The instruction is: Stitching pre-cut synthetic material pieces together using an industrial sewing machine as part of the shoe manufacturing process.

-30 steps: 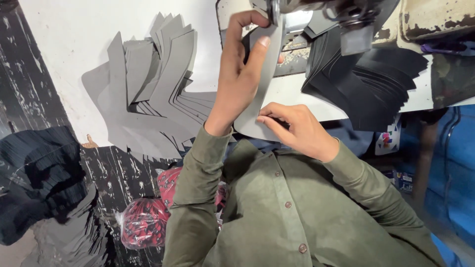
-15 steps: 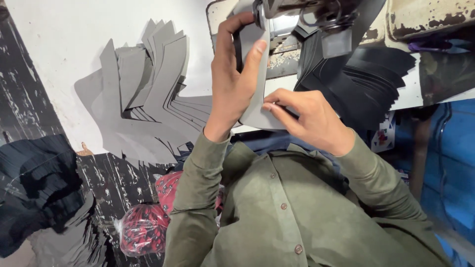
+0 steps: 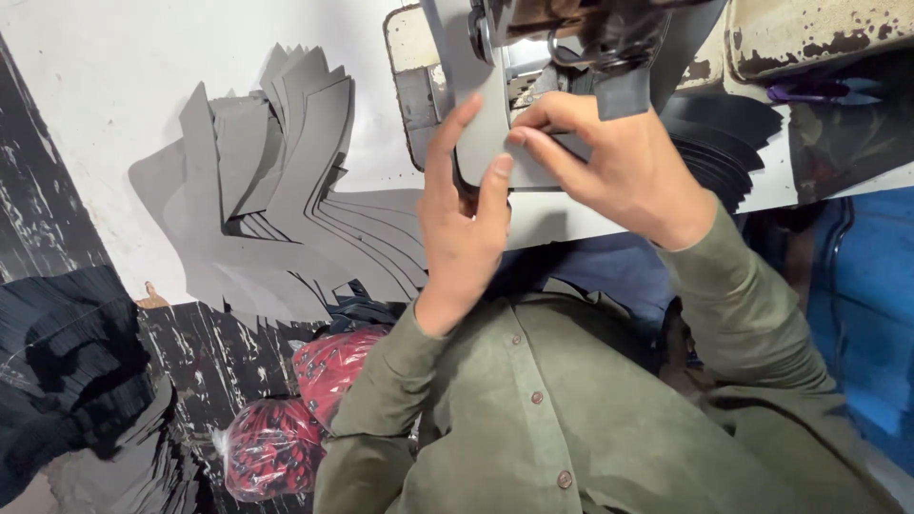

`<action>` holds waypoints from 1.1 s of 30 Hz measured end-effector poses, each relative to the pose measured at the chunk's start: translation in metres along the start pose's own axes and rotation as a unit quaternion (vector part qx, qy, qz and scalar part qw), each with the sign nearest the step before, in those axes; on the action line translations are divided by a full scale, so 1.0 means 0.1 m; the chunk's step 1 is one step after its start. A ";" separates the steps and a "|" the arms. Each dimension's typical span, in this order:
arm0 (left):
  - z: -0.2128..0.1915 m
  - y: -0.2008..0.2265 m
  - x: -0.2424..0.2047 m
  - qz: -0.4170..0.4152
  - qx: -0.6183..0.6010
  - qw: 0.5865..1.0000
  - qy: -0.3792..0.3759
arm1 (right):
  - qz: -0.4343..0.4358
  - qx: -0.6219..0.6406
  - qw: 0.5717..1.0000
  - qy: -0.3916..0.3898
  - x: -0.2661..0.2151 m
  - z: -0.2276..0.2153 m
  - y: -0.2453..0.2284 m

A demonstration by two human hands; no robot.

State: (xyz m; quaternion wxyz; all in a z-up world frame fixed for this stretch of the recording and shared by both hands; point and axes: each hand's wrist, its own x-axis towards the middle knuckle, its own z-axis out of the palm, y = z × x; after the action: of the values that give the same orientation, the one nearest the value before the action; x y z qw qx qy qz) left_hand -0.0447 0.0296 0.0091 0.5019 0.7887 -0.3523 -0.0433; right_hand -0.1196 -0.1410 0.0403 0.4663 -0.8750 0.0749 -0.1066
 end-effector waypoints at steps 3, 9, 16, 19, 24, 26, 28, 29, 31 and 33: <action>0.01 0.05 0.00 -0.199 -0.260 0.945 -0.025 | 0.003 -0.041 0.999 -0.004 0.08 -0.15 -0.05; 0.08 0.01 0.21 -0.224 -0.213 0.951 -0.025 | -0.006 -0.074 0.997 0.005 0.15 -0.37 0.00; 0.13 -0.15 0.39 -0.126 -0.203 0.971 0.008 | -0.056 -0.074 0.995 0.043 0.14 -0.30 0.05; 0.13 -0.26 0.48 -0.097 -0.170 0.981 0.003 | -0.009 -0.043 0.998 0.042 0.07 -0.16 0.09; 0.14 -0.34 0.54 -0.079 -0.214 0.974 -0.003 | 0.111 0.153 0.982 0.033 0.02 0.15 0.20; 0.12 -0.33 0.52 -0.023 -0.241 0.970 -0.004 | 0.146 0.290 0.946 0.029 0.01 0.23 0.26; 0.10 -0.36 0.45 -0.031 -0.213 0.976 -0.014 | 0.162 0.310 0.937 0.022 0.03 0.25 0.29; 0.10 -0.38 0.41 -0.039 -0.188 0.981 -0.024 | 0.178 0.328 0.928 0.016 0.04 0.26 0.31; 0.08 -0.37 0.39 -0.063 -0.203 0.977 -0.032 | 0.194 0.339 0.921 0.011 0.02 0.26 0.32; 0.04 -0.34 0.42 -0.082 -0.216 0.972 -0.038 | 0.204 0.347 0.915 0.006 0.03 0.26 0.33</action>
State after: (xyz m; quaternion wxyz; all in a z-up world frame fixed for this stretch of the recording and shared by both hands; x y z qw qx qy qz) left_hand 0.0029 0.0094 -0.0091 0.6416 0.6856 -0.2871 -0.1895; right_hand -0.1107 -0.1393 -0.0013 0.7519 -0.6231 0.2127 -0.0343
